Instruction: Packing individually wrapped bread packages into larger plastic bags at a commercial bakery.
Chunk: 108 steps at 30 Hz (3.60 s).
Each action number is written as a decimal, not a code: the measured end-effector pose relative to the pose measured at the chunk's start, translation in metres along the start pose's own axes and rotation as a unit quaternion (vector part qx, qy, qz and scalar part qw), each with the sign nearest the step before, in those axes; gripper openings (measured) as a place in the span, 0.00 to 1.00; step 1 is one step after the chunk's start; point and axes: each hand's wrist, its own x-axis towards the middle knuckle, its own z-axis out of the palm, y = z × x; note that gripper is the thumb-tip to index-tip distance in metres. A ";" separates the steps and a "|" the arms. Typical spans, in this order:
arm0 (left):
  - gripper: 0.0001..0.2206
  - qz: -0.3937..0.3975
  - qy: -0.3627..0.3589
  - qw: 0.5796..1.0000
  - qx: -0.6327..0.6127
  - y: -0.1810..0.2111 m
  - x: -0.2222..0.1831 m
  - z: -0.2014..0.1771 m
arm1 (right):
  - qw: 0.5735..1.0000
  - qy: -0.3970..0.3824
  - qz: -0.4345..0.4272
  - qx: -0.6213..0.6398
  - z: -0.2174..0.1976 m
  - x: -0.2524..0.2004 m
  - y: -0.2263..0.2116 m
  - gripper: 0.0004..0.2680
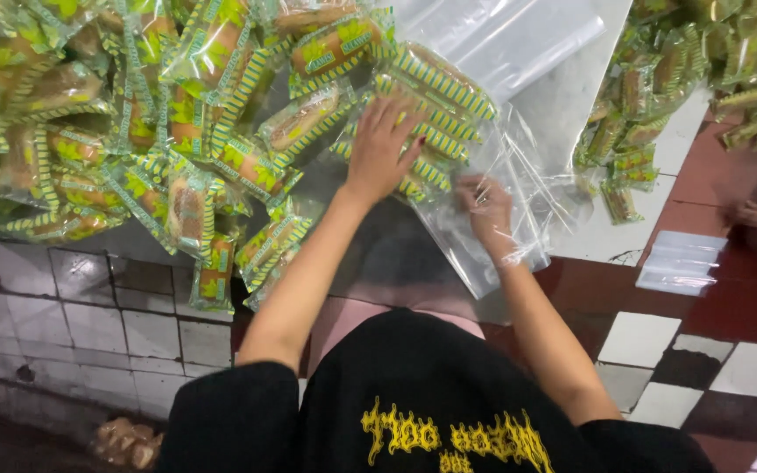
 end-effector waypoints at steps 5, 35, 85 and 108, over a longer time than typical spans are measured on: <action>0.30 0.034 -0.329 0.936 0.118 0.004 0.053 -0.002 | 0.840 -0.108 0.076 0.526 -0.022 0.033 -0.061 0.22; 0.37 -0.021 -0.193 0.969 0.154 0.008 -0.003 0.028 | 0.934 -0.159 0.042 0.318 -0.008 0.027 -0.087 0.27; 0.40 0.103 -0.156 0.982 -0.027 0.085 -0.061 -0.168 | 0.671 -0.592 -0.373 0.245 -0.126 -0.069 -0.295 0.16; 0.09 -0.389 0.255 0.476 -0.746 0.054 -0.095 -0.018 | 0.836 -0.253 -0.102 0.476 -0.090 -0.083 -0.161 0.20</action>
